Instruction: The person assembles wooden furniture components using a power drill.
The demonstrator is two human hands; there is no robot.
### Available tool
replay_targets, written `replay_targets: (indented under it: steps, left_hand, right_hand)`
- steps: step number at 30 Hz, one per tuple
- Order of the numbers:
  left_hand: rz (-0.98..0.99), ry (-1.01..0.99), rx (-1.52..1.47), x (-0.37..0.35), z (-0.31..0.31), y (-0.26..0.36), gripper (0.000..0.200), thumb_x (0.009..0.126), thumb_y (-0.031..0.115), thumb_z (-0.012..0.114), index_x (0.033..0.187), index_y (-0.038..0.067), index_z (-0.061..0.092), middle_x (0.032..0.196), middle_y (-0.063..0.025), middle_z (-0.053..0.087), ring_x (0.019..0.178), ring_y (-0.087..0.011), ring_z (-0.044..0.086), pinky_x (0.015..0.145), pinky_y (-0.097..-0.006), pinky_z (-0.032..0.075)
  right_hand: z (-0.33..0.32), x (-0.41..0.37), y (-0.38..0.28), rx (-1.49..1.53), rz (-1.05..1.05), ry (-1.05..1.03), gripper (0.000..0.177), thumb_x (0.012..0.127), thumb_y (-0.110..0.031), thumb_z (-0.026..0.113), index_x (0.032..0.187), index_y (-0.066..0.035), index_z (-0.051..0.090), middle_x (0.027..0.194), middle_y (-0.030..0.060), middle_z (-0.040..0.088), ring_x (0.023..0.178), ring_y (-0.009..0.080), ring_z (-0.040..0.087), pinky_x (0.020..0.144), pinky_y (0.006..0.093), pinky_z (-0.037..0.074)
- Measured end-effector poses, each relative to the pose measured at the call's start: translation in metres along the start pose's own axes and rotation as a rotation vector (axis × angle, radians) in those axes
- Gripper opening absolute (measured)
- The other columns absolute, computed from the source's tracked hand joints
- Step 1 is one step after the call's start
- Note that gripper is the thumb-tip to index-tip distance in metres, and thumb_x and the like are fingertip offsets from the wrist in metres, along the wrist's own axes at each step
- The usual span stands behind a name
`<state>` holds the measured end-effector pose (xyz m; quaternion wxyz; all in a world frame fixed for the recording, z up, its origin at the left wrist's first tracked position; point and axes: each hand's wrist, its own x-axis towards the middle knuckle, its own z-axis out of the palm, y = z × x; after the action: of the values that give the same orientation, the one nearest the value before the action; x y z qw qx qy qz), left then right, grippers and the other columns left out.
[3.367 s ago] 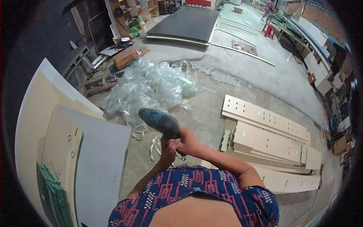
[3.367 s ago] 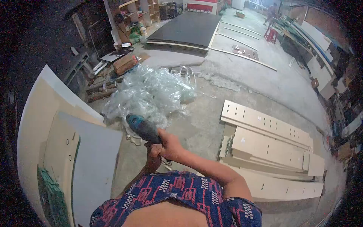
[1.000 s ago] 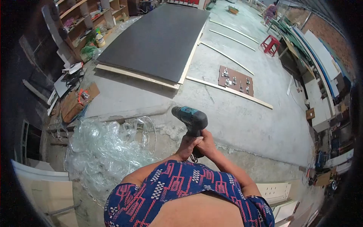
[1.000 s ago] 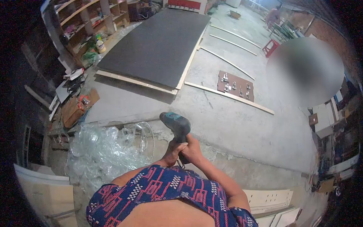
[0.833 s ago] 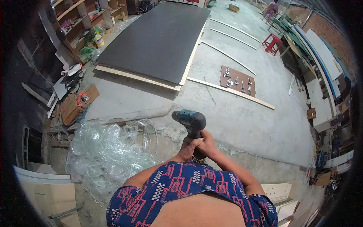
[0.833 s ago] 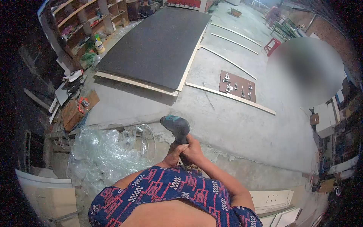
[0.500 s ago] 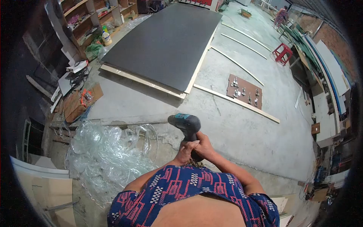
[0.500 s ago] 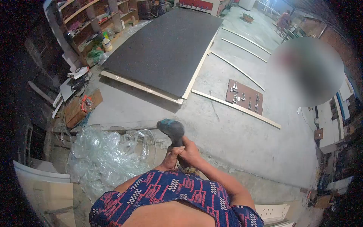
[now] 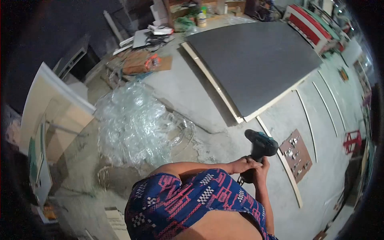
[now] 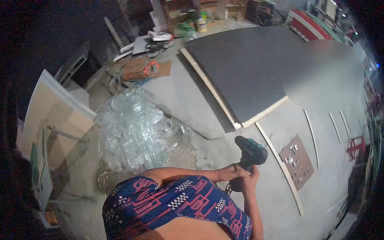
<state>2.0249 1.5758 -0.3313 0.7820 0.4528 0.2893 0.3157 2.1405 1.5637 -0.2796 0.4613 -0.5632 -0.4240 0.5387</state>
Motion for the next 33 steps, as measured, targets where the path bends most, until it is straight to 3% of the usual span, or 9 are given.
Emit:
replay_targets:
  steps: [6, 13, 17, 20, 23, 24, 27, 30, 33]
  left_hand:
    - [-0.144, 0.130, 0.003, 0.018, 0.001, 0.032, 0.040, 0.079, 0.046, 0.060, 0.093, 0.008, 0.061, 0.080, -0.0010, 0.057, 0.074, -0.0108, 0.053, 0.065, -0.0257, 0.044]
    - [-0.330, 0.037, 0.085, 0.023, -0.007, 0.015, 0.046, 0.074, 0.047, 0.061, 0.103, 0.012, 0.059, 0.085, 0.0011, 0.057, 0.080, -0.0096, 0.052, 0.060, -0.0249, 0.040]
    - [-0.316, 0.074, 0.077, 0.033, -0.016, 0.021, 0.048, 0.071, 0.048, 0.062, 0.103, 0.012, 0.059, 0.090, 0.0006, 0.058, 0.083, -0.0107, 0.053, 0.061, -0.0274, 0.040]
    - [-0.216, 0.155, 0.010, 0.041, -0.021, 0.019, 0.042, 0.068, 0.050, 0.066, 0.092, 0.015, 0.064, 0.070, 0.0027, 0.051, 0.062, -0.0077, 0.049, 0.045, -0.0218, 0.036]
    - [-0.236, 0.134, 0.032, 0.044, -0.027, 0.012, 0.043, 0.068, 0.050, 0.066, 0.093, 0.015, 0.064, 0.071, 0.0023, 0.051, 0.063, -0.0080, 0.049, 0.045, -0.0225, 0.038]
    - [-0.320, 0.114, 0.056, 0.035, -0.023, 0.033, 0.043, 0.071, 0.043, 0.066, 0.097, 0.010, 0.061, 0.078, 0.0012, 0.056, 0.070, -0.0090, 0.050, 0.053, -0.0224, 0.037]
    - [-0.245, 0.074, 0.040, 0.036, -0.014, 0.029, 0.050, 0.069, 0.046, 0.068, 0.101, 0.009, 0.060, 0.077, 0.0005, 0.055, 0.069, -0.0099, 0.050, 0.052, -0.0229, 0.037]
    - [-0.135, 0.137, -0.018, 0.034, -0.034, 0.053, 0.052, 0.067, 0.043, 0.069, 0.107, 0.013, 0.058, 0.079, 0.0027, 0.056, 0.070, -0.0105, 0.050, 0.052, -0.0251, 0.039]
    - [-0.042, 0.243, -0.016, 0.046, -0.064, 0.058, 0.048, 0.068, 0.041, 0.069, 0.106, 0.015, 0.059, 0.078, 0.0041, 0.056, 0.069, -0.0094, 0.048, 0.053, -0.0250, 0.038]
  right_hand:
    - [-0.041, 0.039, 0.021, -0.030, 0.043, -0.071, 0.027, 0.071, -0.005, 0.060, 0.097, 0.002, 0.052, 0.087, 0.0079, 0.059, 0.075, 0.0140, 0.056, 0.065, 0.0268, 0.046]
    - [-0.040, 0.035, 0.017, -0.048, 0.119, -0.119, 0.015, 0.076, -0.007, 0.061, 0.088, -0.002, 0.053, 0.073, 0.0031, 0.057, 0.060, 0.0095, 0.052, 0.050, 0.0234, 0.041]
    - [-0.043, 0.060, 0.020, -0.091, 0.144, -0.159, 0.017, 0.076, -0.011, 0.064, 0.087, -0.003, 0.053, 0.071, 0.0021, 0.056, 0.059, 0.0092, 0.052, 0.048, 0.0233, 0.040]
    - [-0.036, 0.072, 0.008, -0.107, 0.205, -0.197, 0.027, 0.073, -0.008, 0.066, 0.094, 0.002, 0.052, 0.080, 0.0067, 0.057, 0.068, 0.0123, 0.053, 0.058, 0.0249, 0.043]
    - [-0.031, 0.074, 0.012, -0.161, 0.081, -0.182, 0.019, 0.074, -0.011, 0.066, 0.085, -0.003, 0.054, 0.071, 0.0016, 0.055, 0.059, 0.0085, 0.050, 0.048, 0.0229, 0.039]
    - [-0.033, 0.068, 0.012, -0.136, 0.104, -0.168, 0.020, 0.074, -0.011, 0.067, 0.087, -0.001, 0.054, 0.074, 0.0036, 0.056, 0.062, 0.0102, 0.051, 0.051, 0.0237, 0.040]
    - [-0.031, 0.060, -0.016, -0.144, 0.224, -0.172, 0.023, 0.074, -0.010, 0.068, 0.088, 0.001, 0.055, 0.079, 0.0078, 0.059, 0.067, 0.0145, 0.054, 0.056, 0.0258, 0.042]
    - [-0.009, 0.098, -0.022, -0.204, 0.070, -0.294, 0.023, 0.073, -0.010, 0.069, 0.087, 0.002, 0.055, 0.078, 0.0083, 0.059, 0.064, 0.0152, 0.054, 0.056, 0.0272, 0.043]
    - [0.008, 0.146, -0.019, -0.228, 0.098, -0.439, 0.025, 0.073, -0.009, 0.067, 0.090, 0.003, 0.054, 0.079, 0.0092, 0.059, 0.065, 0.0157, 0.054, 0.056, 0.0279, 0.044]
